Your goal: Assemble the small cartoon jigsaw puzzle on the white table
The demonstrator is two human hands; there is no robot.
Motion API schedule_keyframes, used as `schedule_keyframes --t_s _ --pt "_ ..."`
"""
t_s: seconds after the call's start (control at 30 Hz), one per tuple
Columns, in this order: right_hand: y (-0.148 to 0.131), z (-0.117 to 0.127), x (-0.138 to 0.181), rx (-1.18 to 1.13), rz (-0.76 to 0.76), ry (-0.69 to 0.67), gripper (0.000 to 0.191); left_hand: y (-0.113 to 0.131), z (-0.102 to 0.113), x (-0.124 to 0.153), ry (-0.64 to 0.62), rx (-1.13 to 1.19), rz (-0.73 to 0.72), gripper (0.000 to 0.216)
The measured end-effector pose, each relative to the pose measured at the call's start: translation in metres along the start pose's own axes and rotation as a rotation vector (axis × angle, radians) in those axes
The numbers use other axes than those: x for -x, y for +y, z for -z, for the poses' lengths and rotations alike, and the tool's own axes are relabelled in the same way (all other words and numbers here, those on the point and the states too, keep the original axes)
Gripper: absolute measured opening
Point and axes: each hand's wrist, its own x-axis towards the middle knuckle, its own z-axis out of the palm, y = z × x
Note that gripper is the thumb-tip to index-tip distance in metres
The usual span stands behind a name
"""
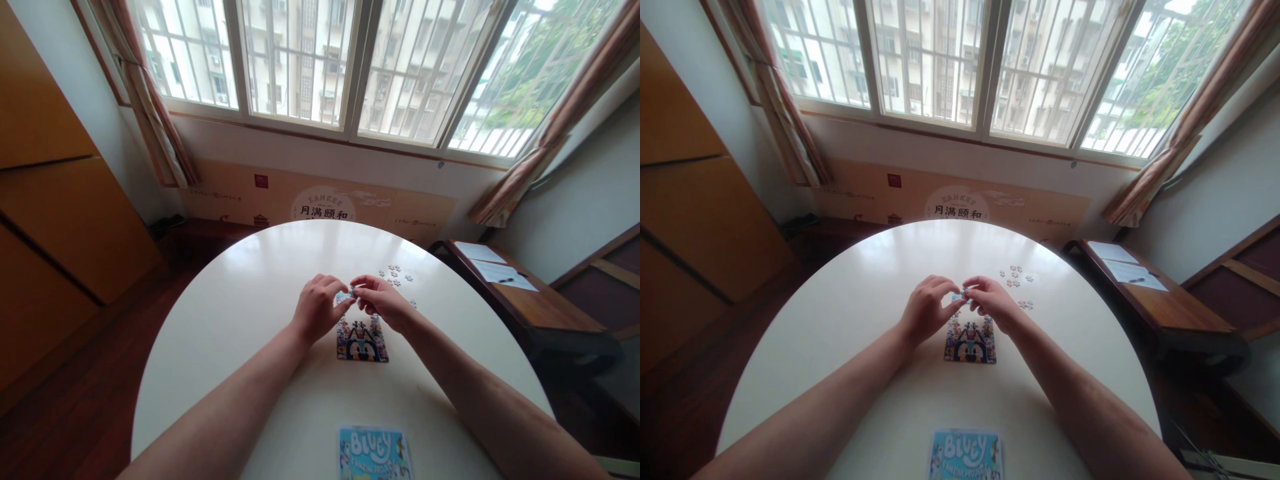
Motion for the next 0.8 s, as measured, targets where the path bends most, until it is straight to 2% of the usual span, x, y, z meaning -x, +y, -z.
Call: schedule_keyframes --t_s 0.13,0.33,0.63,0.7,0.8 --pt "0.000 0.001 0.001 0.061 -0.019 0.022 0.028 -0.002 0.001 0.000 0.035 0.016 -0.002 0.007" --pt "0.000 0.005 0.004 0.091 -0.106 -0.036 0.028 -0.006 0.000 0.000 0.014 0.030 0.011 0.006" --pt "0.006 0.007 0.002 0.095 -0.097 -0.065 0.027 -0.008 0.000 0.000 -0.009 0.039 -0.006 0.006" --pt "0.007 0.010 0.001 0.157 -0.060 -0.047 0.026 -0.009 -0.001 0.000 -0.012 0.029 -0.004 0.007" --pt "0.006 0.015 0.002 0.398 0.183 0.056 0.027 -0.011 -0.003 0.000 -0.022 0.018 0.009 0.007"
